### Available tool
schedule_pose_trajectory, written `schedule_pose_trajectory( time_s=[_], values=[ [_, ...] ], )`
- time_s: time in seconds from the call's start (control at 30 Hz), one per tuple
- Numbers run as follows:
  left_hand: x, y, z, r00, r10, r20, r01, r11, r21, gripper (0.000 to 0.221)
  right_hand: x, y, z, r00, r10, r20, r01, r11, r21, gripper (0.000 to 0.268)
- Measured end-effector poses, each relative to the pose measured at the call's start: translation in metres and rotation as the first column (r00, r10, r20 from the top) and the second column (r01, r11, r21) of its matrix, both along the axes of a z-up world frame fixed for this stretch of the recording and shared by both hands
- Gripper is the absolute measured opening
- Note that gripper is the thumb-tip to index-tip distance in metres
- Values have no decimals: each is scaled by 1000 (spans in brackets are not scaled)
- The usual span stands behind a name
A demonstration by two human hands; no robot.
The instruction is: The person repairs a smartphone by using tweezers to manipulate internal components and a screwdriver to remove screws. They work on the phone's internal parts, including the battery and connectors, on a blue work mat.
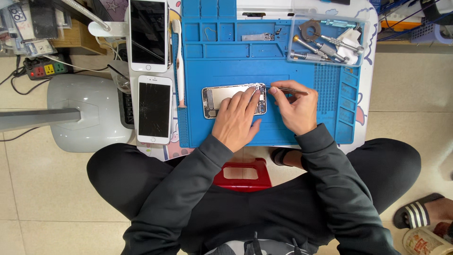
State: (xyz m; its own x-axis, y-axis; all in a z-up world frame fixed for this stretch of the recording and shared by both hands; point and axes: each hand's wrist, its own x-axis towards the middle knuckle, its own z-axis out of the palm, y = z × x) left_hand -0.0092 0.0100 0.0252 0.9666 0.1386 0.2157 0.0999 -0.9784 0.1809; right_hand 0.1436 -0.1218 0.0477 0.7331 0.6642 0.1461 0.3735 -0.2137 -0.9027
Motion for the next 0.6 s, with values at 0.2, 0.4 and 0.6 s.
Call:
schedule_pose_trajectory(
  time_s=[0.2, 0.4, 0.6],
  values=[
    [3, 1, 3, 1000, -21, -15, 22, 999, 43, 70, 1, -1, 0, 1000, 20, 12, -20, 1000, 2, 7],
    [2, 2, 6, 999, -40, -23, 41, 998, 42, 69, -3, 0, 3, 1000, 13, -11, -13, 1000, -6, 7],
    [2, 7, 9, 996, -58, -71, 56, 998, -19, 71, -1, 3, 6, 999, 38, 16, -37, 999, -28, 7]
  ],
)
